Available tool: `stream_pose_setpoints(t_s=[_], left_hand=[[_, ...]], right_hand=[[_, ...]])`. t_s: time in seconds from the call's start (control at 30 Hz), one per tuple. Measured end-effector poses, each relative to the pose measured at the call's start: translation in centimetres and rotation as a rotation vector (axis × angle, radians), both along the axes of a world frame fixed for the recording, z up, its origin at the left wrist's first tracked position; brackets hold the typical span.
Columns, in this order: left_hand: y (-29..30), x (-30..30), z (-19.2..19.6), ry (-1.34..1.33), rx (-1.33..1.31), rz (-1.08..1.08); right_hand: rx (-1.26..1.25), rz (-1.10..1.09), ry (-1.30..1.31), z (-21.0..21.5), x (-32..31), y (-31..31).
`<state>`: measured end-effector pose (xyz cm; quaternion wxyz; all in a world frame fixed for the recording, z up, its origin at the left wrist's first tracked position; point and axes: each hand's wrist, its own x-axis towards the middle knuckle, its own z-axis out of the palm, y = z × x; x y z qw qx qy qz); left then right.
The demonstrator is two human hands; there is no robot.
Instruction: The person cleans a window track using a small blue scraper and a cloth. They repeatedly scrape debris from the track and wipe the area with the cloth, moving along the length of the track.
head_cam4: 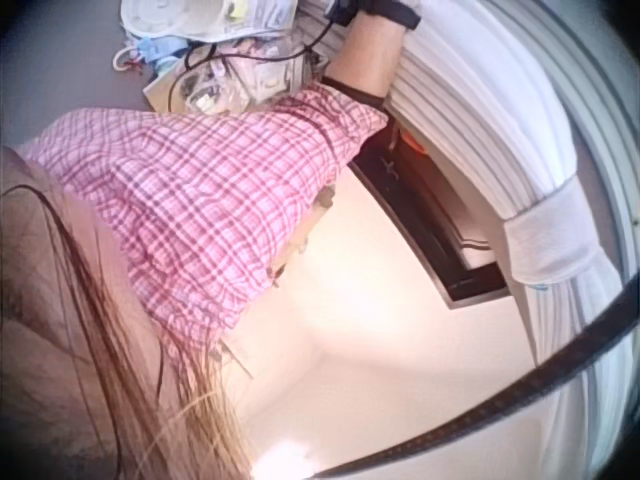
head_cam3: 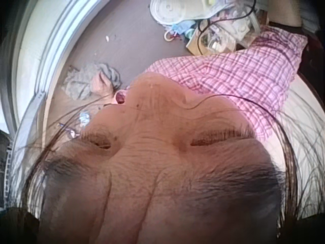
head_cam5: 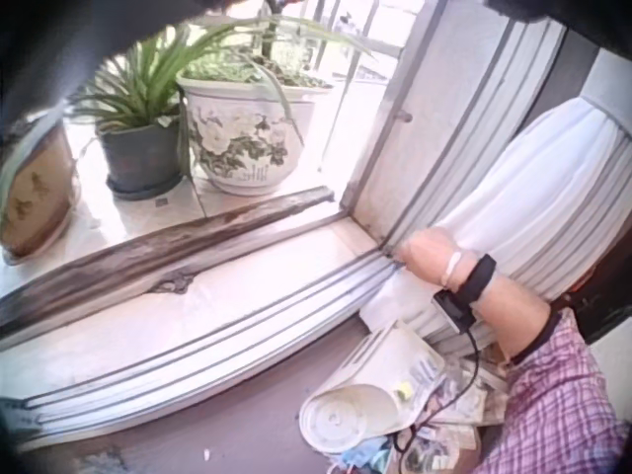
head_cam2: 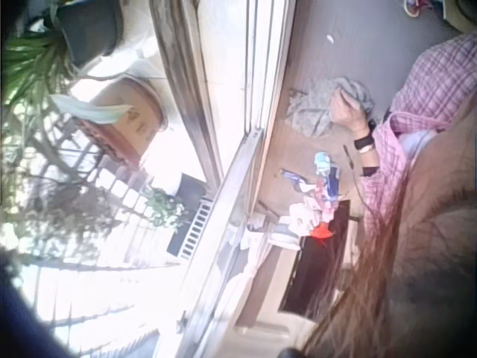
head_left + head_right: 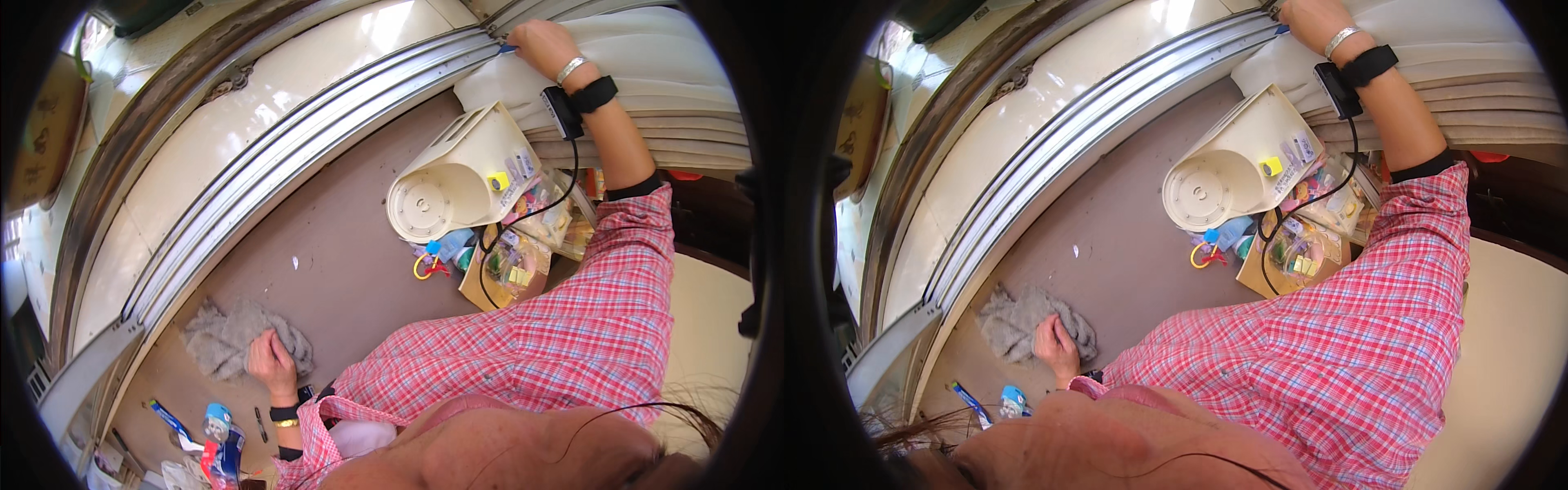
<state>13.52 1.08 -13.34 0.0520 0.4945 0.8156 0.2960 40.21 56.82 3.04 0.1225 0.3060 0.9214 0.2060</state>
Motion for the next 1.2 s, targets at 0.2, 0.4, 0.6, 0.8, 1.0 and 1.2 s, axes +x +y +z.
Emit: stream_pose_setpoints(t_s=[0.2, 0.4, 0.6, 0.8, 1.0, 1.2], left_hand=[[-0.4, 0.0, -0.3, -0.041, -0.007, -0.022], [-0.5, -0.2, -0.3, -0.072, -0.016, -0.061], [-0.4, -0.1, -0.6, -0.077, 0.021, -0.045], [-0.1, 0.1, -0.7, -0.063, 0.036, -0.032], [0.3, 0.1, -0.7, -0.058, 0.033, -0.024], [0.6, 0.1, -0.6, -0.057, 0.070, -0.031]], right_hand=[[0.016, -0.100, -0.091, -1.5, -0.1, 0.8], [0.095, -0.076, -0.137, -3.8, 1.5, 2.4], [0.110, -0.065, -0.395, -5.6, 0.1, 2.7], [0.012, 0.203, -0.238, -3.7, -4.0, -4.4], [-0.283, 0.557, 0.075, -4.0, -11.7, -14.6], [-0.559, 0.598, 0.279, -4.1, -14.8, -17.2]])
